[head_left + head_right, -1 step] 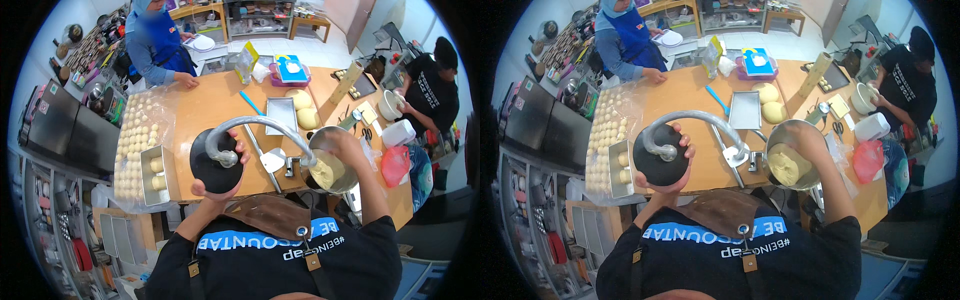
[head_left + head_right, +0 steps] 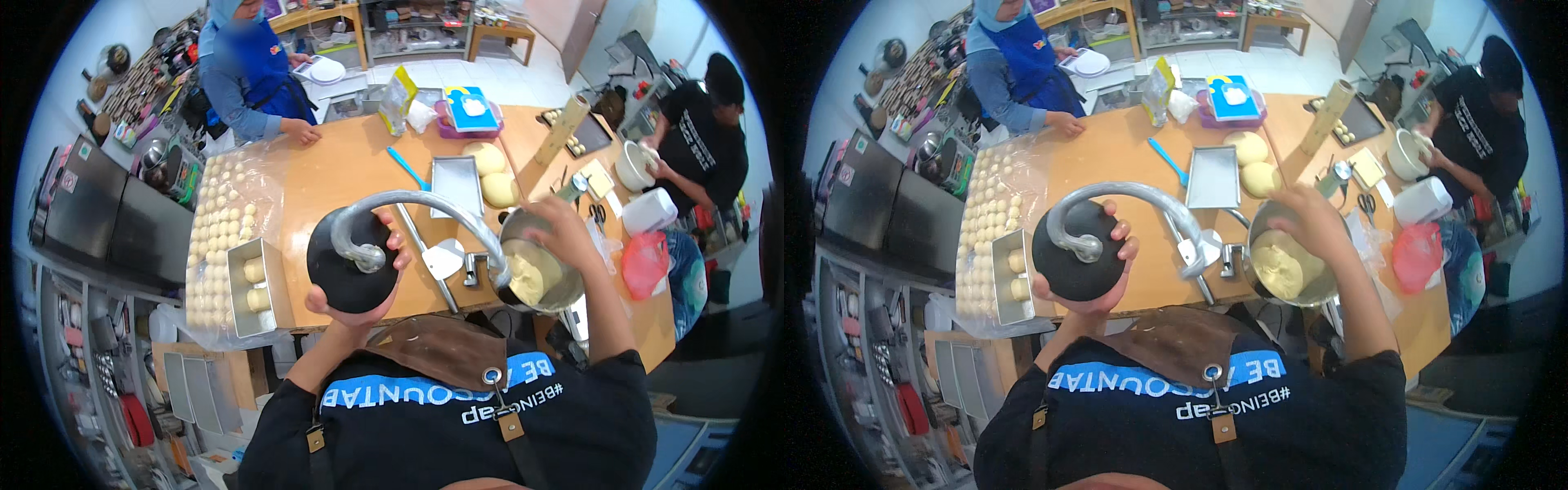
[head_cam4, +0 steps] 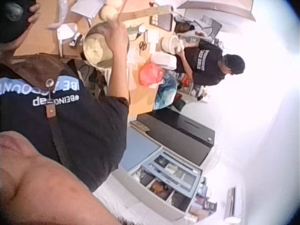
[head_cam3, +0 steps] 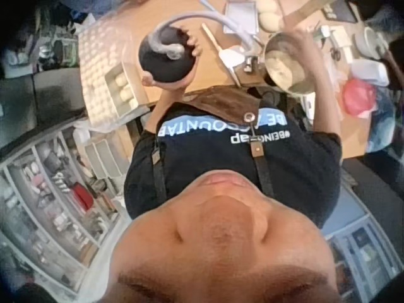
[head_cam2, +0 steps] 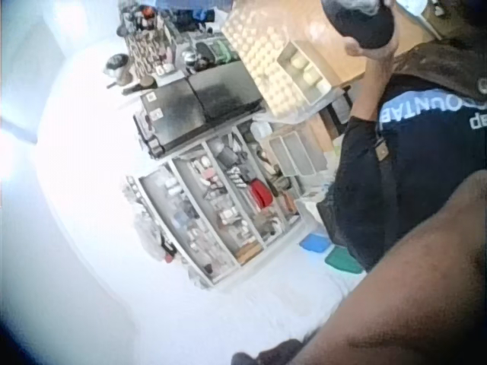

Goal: The person prepares dough using a stand mixer, rolls and shapes the dough by hand on a tabletop, and places the shaped rolls into metal baking pans.

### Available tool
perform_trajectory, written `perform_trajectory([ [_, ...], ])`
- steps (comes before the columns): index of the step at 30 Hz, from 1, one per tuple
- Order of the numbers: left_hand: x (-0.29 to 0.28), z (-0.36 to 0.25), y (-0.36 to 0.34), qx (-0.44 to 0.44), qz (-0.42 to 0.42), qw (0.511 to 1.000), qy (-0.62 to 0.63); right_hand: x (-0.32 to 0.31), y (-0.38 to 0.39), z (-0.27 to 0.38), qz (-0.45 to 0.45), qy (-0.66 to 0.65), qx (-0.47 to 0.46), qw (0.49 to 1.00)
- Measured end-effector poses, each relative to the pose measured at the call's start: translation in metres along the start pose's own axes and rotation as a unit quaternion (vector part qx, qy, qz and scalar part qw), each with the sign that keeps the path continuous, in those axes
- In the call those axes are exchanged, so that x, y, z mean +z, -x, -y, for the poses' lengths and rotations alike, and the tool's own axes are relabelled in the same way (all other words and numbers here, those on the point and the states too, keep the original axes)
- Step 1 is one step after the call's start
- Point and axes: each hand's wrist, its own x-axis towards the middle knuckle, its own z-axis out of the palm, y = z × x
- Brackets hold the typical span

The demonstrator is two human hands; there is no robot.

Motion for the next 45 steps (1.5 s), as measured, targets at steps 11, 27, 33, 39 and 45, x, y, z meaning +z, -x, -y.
perform_trajectory([
  [11, 0.017, 0.013, 0.01, -0.222, -0.042, 0.952, 0.208, -0.017, -0.045, 0.111, -0.246, -0.334, -0.274, 0.868],
  [27, 0.028, 0.0, 0.019, -0.123, -0.12, 0.978, 0.116, -0.009, -0.045, 0.115, -0.287, -0.205, -0.365, 0.861],
  [33, 0.02, 0.0, 0.014, -0.093, -0.134, 0.983, 0.083, -0.003, -0.04, 0.116, -0.322, -0.186, -0.329, 0.868],
  [39, 0.013, -0.008, 0.002, -0.1, -0.11, 0.986, 0.074, -0.017, -0.033, 0.109, -0.256, -0.271, -0.314, 0.873],
  [45, 0.02, -0.01, -0.01, -0.171, -0.062, 0.98, 0.086, -0.02, -0.045, 0.103, -0.056, -0.352, -0.309, 0.882],
])
